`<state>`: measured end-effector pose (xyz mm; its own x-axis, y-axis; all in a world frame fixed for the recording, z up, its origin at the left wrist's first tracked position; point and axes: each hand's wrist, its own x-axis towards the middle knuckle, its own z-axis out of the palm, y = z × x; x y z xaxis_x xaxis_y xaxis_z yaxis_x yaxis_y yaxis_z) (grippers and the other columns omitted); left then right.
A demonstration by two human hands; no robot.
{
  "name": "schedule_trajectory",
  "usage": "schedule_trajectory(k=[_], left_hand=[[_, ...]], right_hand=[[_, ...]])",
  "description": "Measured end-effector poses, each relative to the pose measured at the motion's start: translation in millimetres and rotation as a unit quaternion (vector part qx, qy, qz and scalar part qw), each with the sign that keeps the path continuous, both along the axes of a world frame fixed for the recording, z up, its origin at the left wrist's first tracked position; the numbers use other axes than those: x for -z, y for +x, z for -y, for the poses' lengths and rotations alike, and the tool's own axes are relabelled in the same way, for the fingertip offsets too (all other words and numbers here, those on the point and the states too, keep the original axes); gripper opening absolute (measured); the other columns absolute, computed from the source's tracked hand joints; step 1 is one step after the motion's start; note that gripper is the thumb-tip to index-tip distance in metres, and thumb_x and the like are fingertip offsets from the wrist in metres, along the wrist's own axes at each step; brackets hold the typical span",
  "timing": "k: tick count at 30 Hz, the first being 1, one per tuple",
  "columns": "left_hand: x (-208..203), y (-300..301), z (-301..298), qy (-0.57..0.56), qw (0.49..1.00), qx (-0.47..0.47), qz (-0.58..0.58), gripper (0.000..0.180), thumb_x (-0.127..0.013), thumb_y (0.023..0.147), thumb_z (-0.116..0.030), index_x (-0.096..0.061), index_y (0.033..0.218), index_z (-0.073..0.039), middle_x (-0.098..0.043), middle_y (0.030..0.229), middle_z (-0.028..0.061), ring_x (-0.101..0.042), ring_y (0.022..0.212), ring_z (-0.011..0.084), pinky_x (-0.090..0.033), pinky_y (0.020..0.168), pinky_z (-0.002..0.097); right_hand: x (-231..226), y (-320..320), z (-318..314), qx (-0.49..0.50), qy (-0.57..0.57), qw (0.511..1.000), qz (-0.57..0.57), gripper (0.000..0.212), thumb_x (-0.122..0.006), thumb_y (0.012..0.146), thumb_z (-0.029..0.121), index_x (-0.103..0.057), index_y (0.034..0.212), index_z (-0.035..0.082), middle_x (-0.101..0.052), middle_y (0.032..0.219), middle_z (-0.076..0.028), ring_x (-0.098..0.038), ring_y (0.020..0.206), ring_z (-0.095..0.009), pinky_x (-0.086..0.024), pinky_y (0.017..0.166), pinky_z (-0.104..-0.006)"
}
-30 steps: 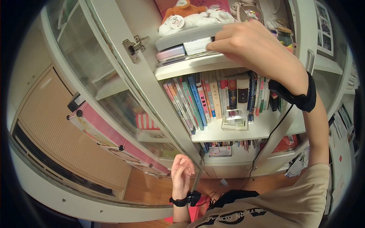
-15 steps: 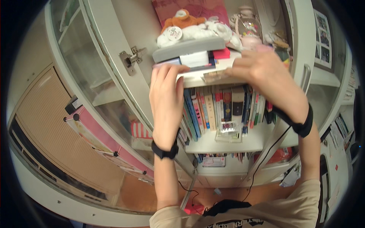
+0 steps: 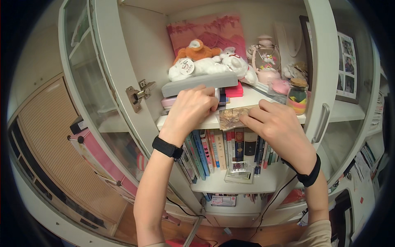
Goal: The person organizes notebooks, a small box, and other stationary items on several white bookshelf levels by hand.
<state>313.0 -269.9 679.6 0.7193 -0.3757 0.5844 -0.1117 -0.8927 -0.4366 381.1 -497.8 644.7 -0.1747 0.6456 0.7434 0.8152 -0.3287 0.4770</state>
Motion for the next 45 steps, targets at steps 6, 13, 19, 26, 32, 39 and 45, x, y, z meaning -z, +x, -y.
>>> schedule_trajectory(k=[6, 13, 19, 26, 32, 39, 45], left_hand=[[4, 3, -4, 0.054, 0.996, -0.042, 0.049, 0.024, -0.069, 0.071, -0.01, -0.076, 0.092, -0.019, -0.061, 0.088, 0.0007, -0.061, 0.082, 0.0198, -0.051, 0.068, 0.0346], [2, -2, -4, 0.089, 0.991, -0.096, 0.023, 0.024, -0.07, 0.077, -0.018, -0.076, 0.1, -0.025, -0.063, 0.086, 0.0005, -0.064, 0.072, 0.0201, -0.05, 0.062, 0.034], [0, -3, -3, 0.114, 0.989, -0.08, 0.05, 0.03, -0.066, 0.075, -0.012, -0.076, 0.099, -0.026, -0.063, 0.081, 0.0, -0.063, 0.068, 0.0198, -0.05, 0.057, 0.0342], [-3, 1, -13, 0.069, 0.996, -0.034, 0.052, 0.035, -0.065, 0.071, -0.007, -0.076, 0.097, -0.027, -0.063, 0.083, 0.0, -0.064, 0.075, 0.0209, -0.052, 0.071, 0.0347], [-8, -2, -9, -0.001, 1.0, -0.028, 0.011, 0.034, -0.065, 0.074, -0.004, -0.076, 0.1, -0.023, -0.063, 0.084, 0.004, -0.065, 0.081, 0.0256, -0.051, 0.07, 0.0384], [7, -12, -19, -0.226, 0.97, 0.061, -0.058, 0.026, -0.066, 0.079, -0.004, -0.072, 0.104, -0.008, -0.065, 0.095, 0.0145, -0.064, 0.085, 0.032, -0.051, 0.075, 0.0391], [7, -18, 2, -0.324, 0.94, 0.053, -0.093, 0.022, -0.073, 0.078, -0.013, -0.071, 0.096, -0.001, -0.066, 0.091, 0.016, -0.063, 0.08, 0.0307, -0.05, 0.073, 0.0383]], right_hand=[[-5, 7, -8, -0.004, -0.009, 1.0, 0.013, 0.007, -0.063, 0.069, 0.011, -0.06, 0.075, 0.008, -0.058, 0.076, -0.002, -0.059, 0.079, -0.017, -0.049, 0.061, -0.0301], [-11, -1, 14, 0.0, -0.011, 1.0, 0.002, 0.01, -0.064, 0.068, 0.011, -0.061, 0.077, 0.008, -0.058, 0.074, -0.001, -0.059, 0.078, -0.017, -0.049, 0.06, -0.0308], [-11, -7, 16, 0.008, -0.031, 0.999, -0.005, 0.027, -0.062, 0.069, 0.01, -0.067, 0.095, 0.009, -0.06, 0.08, 0.001, -0.057, 0.075, -0.018, -0.047, 0.061, -0.0304], [-13, 19, -24, -0.036, -0.035, 0.999, -0.012, 0.023, -0.06, 0.073, 0.01, -0.07, 0.094, 0.009, -0.061, 0.081, -0.003, -0.062, 0.083, -0.02, -0.049, 0.065, -0.0338], [-27, 52, -69, -0.013, -0.084, 0.996, -0.026, 0.009, -0.068, 0.073, 0.013, -0.07, 0.075, 0.004, -0.067, 0.076, -0.013, -0.069, 0.074, -0.029, -0.054, 0.065, -0.0396], [-35, 41, -30, -0.11, -0.064, 0.968, -0.215, 0.021, -0.071, 0.078, 0.013, -0.07, 0.094, -0.002, -0.068, 0.093, -0.019, -0.063, 0.099, -0.034, -0.05, 0.084, -0.0417], [-22, 45, -8, 0.048, -0.045, 0.975, -0.212, 0.017, -0.071, 0.078, 0.011, -0.07, 0.086, -0.004, -0.067, 0.08, -0.02, -0.064, 0.078, -0.034, -0.05, 0.071, -0.0406]])
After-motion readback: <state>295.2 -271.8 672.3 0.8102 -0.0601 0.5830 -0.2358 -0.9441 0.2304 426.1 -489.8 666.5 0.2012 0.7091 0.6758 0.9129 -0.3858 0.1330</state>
